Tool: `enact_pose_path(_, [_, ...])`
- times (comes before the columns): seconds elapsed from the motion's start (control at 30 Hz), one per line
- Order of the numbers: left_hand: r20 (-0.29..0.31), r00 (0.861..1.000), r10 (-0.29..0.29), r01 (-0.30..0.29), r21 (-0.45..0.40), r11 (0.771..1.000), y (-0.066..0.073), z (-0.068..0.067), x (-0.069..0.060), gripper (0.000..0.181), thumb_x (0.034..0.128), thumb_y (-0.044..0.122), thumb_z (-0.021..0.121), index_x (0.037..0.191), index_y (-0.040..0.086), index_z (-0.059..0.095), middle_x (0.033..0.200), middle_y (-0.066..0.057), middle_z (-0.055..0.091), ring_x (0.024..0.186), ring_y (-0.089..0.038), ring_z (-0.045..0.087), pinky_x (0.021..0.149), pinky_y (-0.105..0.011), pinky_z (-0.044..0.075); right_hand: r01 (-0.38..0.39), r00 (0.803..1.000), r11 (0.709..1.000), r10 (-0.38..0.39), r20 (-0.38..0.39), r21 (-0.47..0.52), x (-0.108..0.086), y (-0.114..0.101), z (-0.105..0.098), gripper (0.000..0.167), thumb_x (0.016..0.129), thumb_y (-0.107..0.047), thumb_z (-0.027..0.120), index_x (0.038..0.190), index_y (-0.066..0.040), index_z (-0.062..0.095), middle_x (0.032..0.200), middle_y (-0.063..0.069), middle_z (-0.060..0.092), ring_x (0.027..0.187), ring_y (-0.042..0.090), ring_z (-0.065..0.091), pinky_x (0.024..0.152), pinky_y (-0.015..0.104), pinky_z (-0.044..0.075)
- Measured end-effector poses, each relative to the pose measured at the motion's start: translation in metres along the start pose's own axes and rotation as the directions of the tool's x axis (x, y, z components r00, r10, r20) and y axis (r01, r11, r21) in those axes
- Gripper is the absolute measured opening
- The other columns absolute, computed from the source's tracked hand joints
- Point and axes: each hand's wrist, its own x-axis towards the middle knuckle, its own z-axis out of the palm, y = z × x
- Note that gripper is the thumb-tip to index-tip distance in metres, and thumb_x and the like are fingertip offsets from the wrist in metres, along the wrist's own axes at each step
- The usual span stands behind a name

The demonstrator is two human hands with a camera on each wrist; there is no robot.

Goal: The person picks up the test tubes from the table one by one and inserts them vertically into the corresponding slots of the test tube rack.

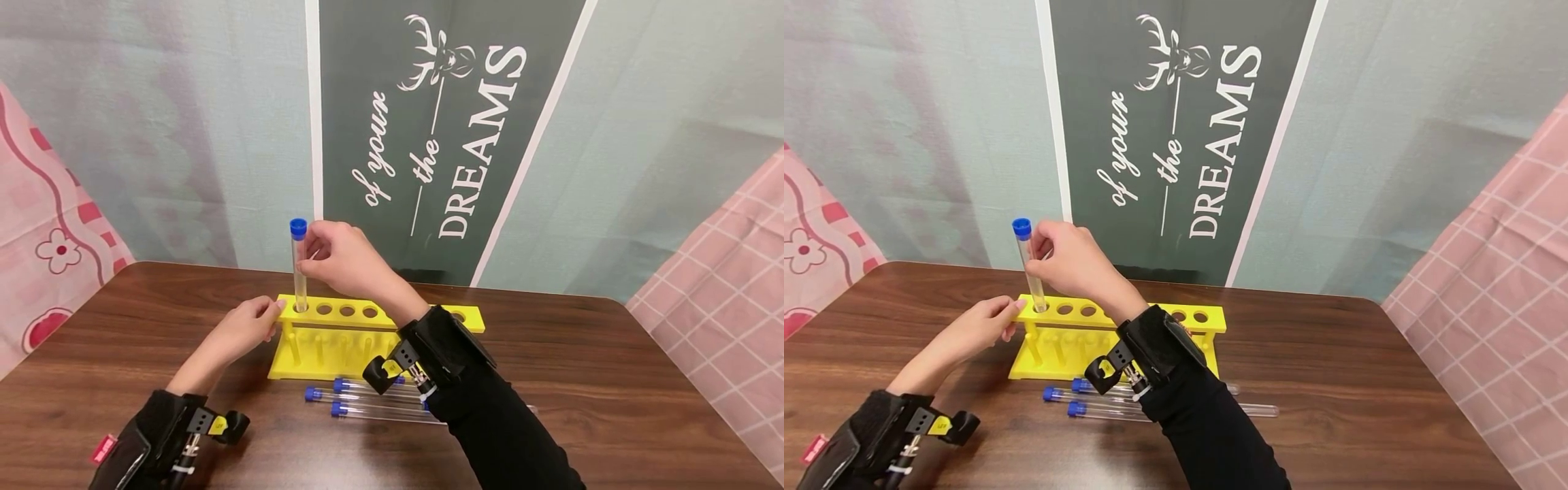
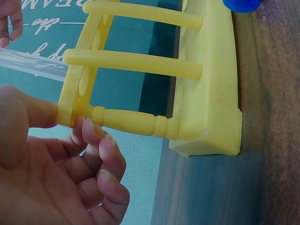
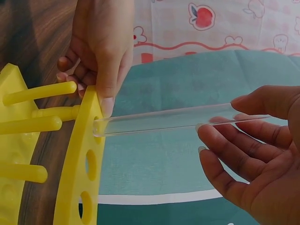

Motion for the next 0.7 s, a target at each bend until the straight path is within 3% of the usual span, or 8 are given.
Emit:
enact_pose_path(0.57, [0.003,1.0,0.011,-0.011,-0.012,1.0,-0.001,0.0,0.001,0.036,0.0989,0.032,0.037,0.084,0.001,0.047,0.065,-0.006,0.044,0.056,-0.019,0.037,0.053,-0.029,0.031,-0.062,0.997,0.995,0.066,0.048,-0.076,0.003,0.014,0.015,0.01,0.086,-0.01,0.063,0.093,-0.005,0.058,0.085,0.002,0.059,0.079,0.014,0.055,0.066,0.019,0.046])
enact_pose_path(0.7, [0.004,1.0,0.019,-0.019,-0.015,1.0,-0.002,0.001,0.001,0.036,0.0989,0.032,0.037,0.083,0.002,0.047,0.065,-0.006,0.044,0.055,-0.019,0.036,0.053,-0.029,0.03,-0.101,0.991,0.994,0.104,0.084,-0.039,0.003,0.018,0.021,0.01,0.087,-0.011,0.061,0.094,-0.005,0.057,0.084,0.003,0.058,0.075,0.015,0.056,0.06,0.02,0.048])
